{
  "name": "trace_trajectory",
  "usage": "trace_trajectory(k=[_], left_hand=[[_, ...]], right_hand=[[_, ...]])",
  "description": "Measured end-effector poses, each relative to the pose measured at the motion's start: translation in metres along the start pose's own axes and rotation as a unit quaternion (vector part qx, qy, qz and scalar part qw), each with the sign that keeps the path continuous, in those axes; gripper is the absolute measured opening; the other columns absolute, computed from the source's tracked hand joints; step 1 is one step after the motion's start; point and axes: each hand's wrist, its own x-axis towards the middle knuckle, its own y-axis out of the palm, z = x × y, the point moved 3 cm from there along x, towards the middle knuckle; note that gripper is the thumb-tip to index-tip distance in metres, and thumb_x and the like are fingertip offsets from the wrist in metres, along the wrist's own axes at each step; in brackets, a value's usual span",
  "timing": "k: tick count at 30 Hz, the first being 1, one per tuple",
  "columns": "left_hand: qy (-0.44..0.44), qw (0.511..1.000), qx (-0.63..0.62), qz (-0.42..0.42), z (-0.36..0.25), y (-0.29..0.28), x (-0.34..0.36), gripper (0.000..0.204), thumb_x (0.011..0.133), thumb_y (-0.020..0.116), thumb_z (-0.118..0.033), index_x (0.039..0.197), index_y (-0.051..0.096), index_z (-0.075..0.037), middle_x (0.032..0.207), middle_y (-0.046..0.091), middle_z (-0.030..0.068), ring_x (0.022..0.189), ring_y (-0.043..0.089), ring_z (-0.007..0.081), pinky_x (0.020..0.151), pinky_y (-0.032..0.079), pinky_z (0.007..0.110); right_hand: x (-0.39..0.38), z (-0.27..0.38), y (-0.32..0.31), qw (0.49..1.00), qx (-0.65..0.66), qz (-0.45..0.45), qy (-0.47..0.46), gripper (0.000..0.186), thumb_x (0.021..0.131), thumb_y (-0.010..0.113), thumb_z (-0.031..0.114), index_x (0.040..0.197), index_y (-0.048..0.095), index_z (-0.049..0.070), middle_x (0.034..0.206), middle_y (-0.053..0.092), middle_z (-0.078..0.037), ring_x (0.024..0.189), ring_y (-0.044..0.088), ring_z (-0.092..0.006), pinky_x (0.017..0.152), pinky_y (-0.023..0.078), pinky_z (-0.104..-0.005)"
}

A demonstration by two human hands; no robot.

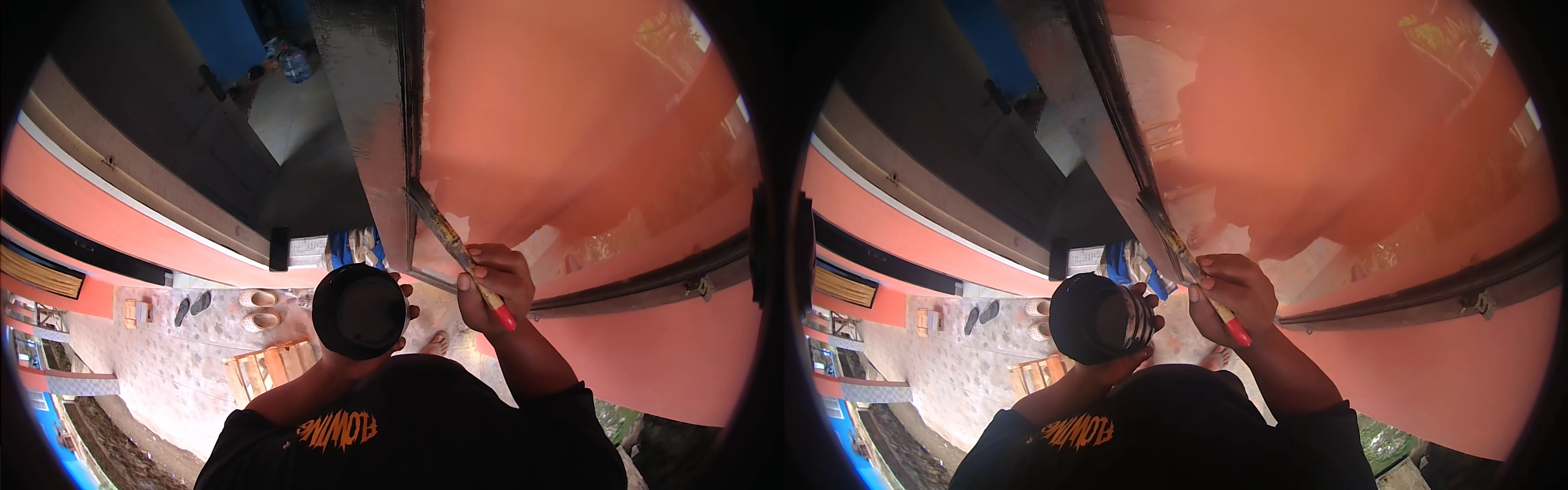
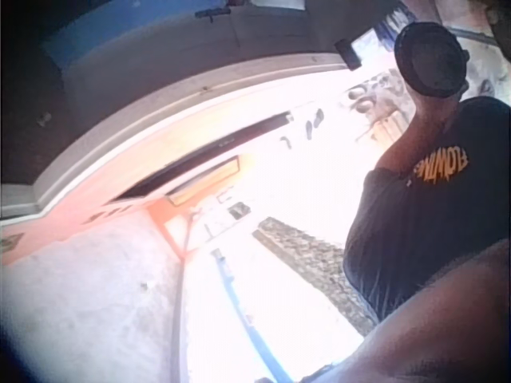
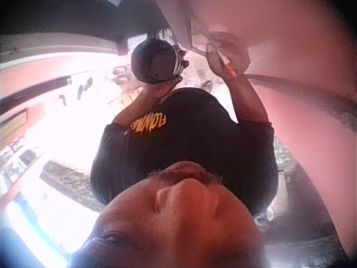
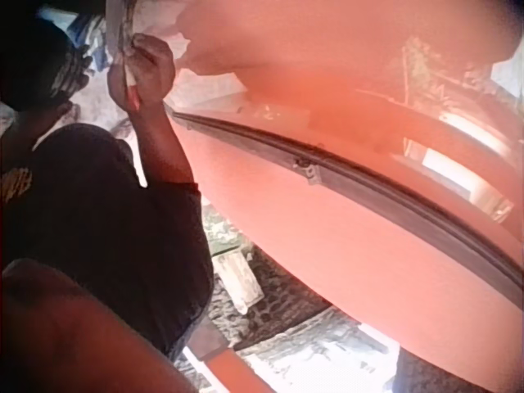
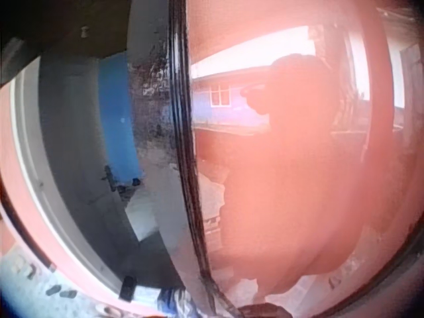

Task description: The person paints the frame of a glass door black using a paintbrush and a small paint can. They repeatedly dip the brush into the can and apply paint along the edges and corners of the door frame.

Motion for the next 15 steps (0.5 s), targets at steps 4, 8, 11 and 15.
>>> trace_trajectory(k=[4,8,11,15], left_hand=[[-0.012,1.000,0.010,0.006,0.001,0.001,0.001,0.071,0.092,0.051,-0.054,0.142,0.035,-0.007,0.137,0.047,0.0159,0.122,0.051,0.0345,0.074,0.057,0.041],[-0.032,0.999,-0.025,0.012,0.001,0.013,0.002,0.059,0.096,0.051,-0.042,0.143,0.036,-0.010,0.134,0.050,0.0133,0.121,0.051,0.0328,0.077,0.056,0.044],[-0.036,0.998,-0.048,0.013,-0.001,0.011,0.001,0.058,0.096,0.051,-0.040,0.144,0.035,-0.010,0.135,0.049,0.0135,0.123,0.049,0.0335,0.079,0.056,0.045],[-0.025,0.997,-0.056,0.043,-0.004,0.005,0.001,0.064,0.096,0.053,-0.038,0.146,0.028,-0.007,0.141,0.042,0.0162,0.128,0.045,0.0334,0.084,0.057,0.045]], right_hand=[[0.020,0.006,0.003,0.999,0.012,-0.006,-0.040,0.026,0.084,0.068,0.000,0.102,0.049,0.003,0.098,0.056,-0.020,0.088,0.065,-0.0296,0.072,0.055,-0.0351],[0.009,-0.002,0.010,1.000,-0.005,-0.018,-0.013,0.027,0.078,0.071,-0.002,0.097,0.054,0.004,0.098,0.059,-0.018,0.083,0.067,-0.0284,0.070,0.057,-0.0347],[-0.009,-0.007,0.012,1.000,-0.015,-0.014,0.023,0.027,0.074,0.073,-0.003,0.094,0.056,0.004,0.095,0.062,-0.017,0.080,0.069,-0.0273,0.067,0.057,-0.0337],[-0.017,-0.003,0.010,0.999,-0.004,-0.023,0.035,0.026,0.074,0.073,-0.004,0.092,0.056,0.004,0.094,0.063,-0.017,0.080,0.069,-0.0268,0.065,0.056,-0.0321]])
